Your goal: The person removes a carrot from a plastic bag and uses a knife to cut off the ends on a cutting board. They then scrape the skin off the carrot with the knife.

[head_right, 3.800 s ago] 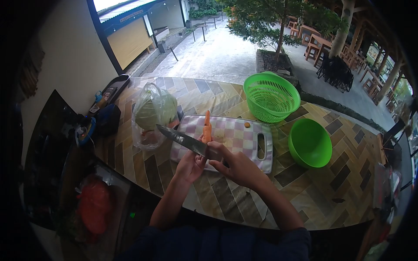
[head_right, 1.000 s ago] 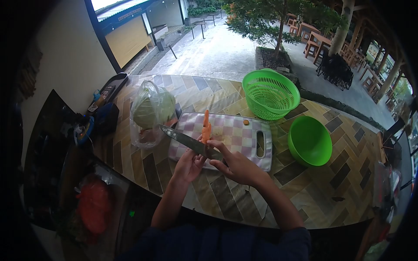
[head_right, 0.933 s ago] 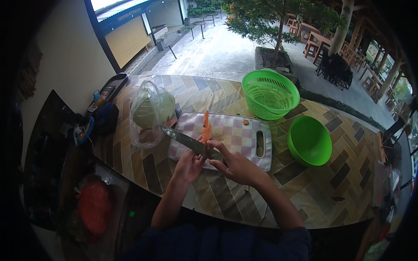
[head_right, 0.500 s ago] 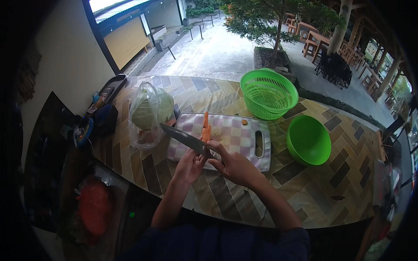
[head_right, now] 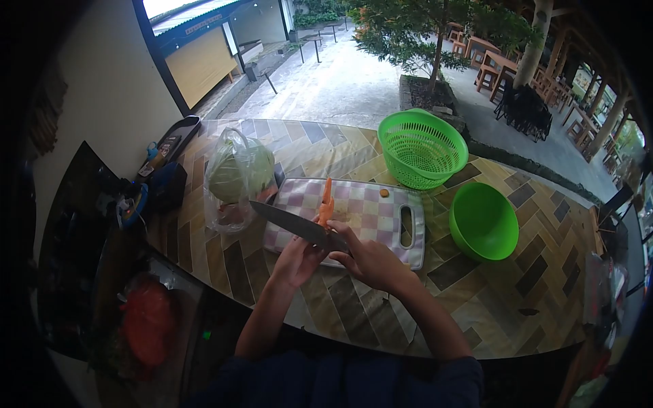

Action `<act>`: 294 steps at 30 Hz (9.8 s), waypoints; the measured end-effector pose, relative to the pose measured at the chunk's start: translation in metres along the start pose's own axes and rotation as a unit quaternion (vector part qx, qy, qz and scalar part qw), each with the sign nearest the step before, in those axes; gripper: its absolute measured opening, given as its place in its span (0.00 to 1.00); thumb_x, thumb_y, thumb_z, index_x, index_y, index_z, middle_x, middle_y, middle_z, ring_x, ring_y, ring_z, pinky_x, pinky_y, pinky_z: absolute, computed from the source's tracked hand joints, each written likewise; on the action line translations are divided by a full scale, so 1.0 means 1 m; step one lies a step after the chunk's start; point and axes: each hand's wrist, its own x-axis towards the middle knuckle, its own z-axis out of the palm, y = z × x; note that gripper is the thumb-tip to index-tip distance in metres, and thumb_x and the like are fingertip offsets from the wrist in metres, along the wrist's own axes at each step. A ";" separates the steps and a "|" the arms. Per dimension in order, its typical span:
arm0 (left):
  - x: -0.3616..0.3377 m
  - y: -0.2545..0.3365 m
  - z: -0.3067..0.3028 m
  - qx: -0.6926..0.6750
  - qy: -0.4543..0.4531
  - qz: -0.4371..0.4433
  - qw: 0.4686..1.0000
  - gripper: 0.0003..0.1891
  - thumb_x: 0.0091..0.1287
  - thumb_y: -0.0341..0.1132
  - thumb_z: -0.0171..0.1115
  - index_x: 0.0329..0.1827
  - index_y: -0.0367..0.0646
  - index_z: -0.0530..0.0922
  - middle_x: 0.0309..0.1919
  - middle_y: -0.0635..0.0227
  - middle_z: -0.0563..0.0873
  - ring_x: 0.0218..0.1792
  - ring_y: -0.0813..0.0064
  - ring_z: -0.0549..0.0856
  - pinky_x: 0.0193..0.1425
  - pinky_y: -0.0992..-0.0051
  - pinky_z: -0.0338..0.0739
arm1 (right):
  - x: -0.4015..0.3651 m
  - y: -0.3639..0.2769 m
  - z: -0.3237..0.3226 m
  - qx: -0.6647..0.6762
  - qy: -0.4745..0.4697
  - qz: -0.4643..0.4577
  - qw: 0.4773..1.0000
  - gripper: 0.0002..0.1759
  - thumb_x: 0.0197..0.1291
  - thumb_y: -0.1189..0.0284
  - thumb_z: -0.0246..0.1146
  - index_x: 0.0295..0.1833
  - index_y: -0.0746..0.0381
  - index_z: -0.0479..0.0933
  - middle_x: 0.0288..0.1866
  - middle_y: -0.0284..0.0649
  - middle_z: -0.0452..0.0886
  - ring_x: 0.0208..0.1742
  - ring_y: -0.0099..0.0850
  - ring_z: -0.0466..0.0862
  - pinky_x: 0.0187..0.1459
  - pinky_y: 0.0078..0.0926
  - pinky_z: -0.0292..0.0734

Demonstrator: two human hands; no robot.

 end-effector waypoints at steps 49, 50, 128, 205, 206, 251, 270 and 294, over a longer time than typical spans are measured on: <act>0.004 -0.002 -0.010 0.068 -0.046 0.006 0.997 0.17 0.72 0.34 0.50 0.63 0.45 0.69 0.51 0.69 0.80 0.50 0.77 0.80 0.48 0.73 0.79 | 0.005 0.001 -0.007 0.045 0.005 -0.006 0.999 0.32 0.67 0.59 0.54 0.70 0.54 0.49 0.22 0.50 0.76 0.26 0.52 0.79 0.30 0.42 0.69; 0.003 -0.001 -0.009 0.074 -0.052 0.014 0.996 0.19 0.72 0.34 0.50 0.66 0.46 0.66 0.53 0.70 0.79 0.51 0.77 0.80 0.48 0.73 0.79 | 0.005 0.001 -0.007 0.041 0.004 -0.006 0.999 0.32 0.67 0.59 0.54 0.70 0.53 0.49 0.22 0.50 0.76 0.27 0.52 0.79 0.30 0.42 0.69; -0.001 -0.006 0.002 0.051 -0.055 0.017 0.997 0.24 0.73 0.37 0.50 0.72 0.54 0.59 0.53 0.76 0.78 0.51 0.83 0.79 0.45 0.79 0.74 | 0.000 0.000 -0.026 0.066 -0.066 0.001 0.996 0.27 0.69 0.59 0.51 0.69 0.50 0.52 0.33 0.56 0.79 0.39 0.56 0.81 0.40 0.43 0.72; -0.009 -0.009 0.005 0.101 -0.075 0.017 0.992 0.16 0.74 0.35 0.46 0.62 0.47 0.69 0.52 0.71 0.79 0.51 0.78 0.79 0.42 0.75 0.77 | -0.003 0.009 -0.013 -0.013 0.003 -0.006 1.000 0.29 0.67 0.61 0.54 0.68 0.49 0.51 0.23 0.49 0.79 0.29 0.54 0.81 0.31 0.45 0.72; -0.010 -0.008 0.004 0.101 -0.074 0.015 0.992 0.17 0.74 0.35 0.47 0.64 0.47 0.68 0.51 0.72 0.78 0.51 0.80 0.79 0.43 0.75 0.78 | -0.003 0.008 -0.012 -0.008 0.009 -0.010 1.000 0.29 0.67 0.61 0.54 0.69 0.49 0.50 0.23 0.50 0.79 0.29 0.54 0.81 0.31 0.45 0.72; -0.015 -0.004 0.011 0.103 -0.097 0.007 0.990 0.22 0.74 0.36 0.46 0.71 0.50 0.59 0.58 0.73 0.74 0.54 0.83 0.77 0.43 0.77 0.79 | -0.001 0.003 -0.014 0.055 0.011 -0.020 0.998 0.27 0.67 0.65 0.54 0.68 0.50 0.53 0.44 0.55 0.79 0.43 0.56 0.80 0.42 0.46 0.73; -0.011 -0.001 0.012 0.066 -0.109 -0.005 0.992 0.25 0.74 0.35 0.44 0.74 0.51 0.54 0.62 0.66 0.72 0.53 0.76 0.79 0.47 0.74 0.79 | 0.004 0.007 -0.013 0.140 0.092 0.018 0.986 0.22 0.69 0.61 0.52 0.65 0.54 0.57 0.26 0.43 0.77 0.27 0.38 0.78 0.33 0.34 0.71; 0.005 0.000 -0.003 -0.027 -0.049 0.042 0.998 0.26 0.70 0.29 0.53 0.71 0.46 0.59 0.58 0.64 0.75 0.53 0.76 0.80 0.55 0.74 0.79 | -0.009 -0.005 -0.013 0.034 -0.039 0.011 0.999 0.32 0.67 0.60 0.54 0.72 0.48 0.50 0.23 0.48 0.78 0.28 0.50 0.81 0.32 0.41 0.70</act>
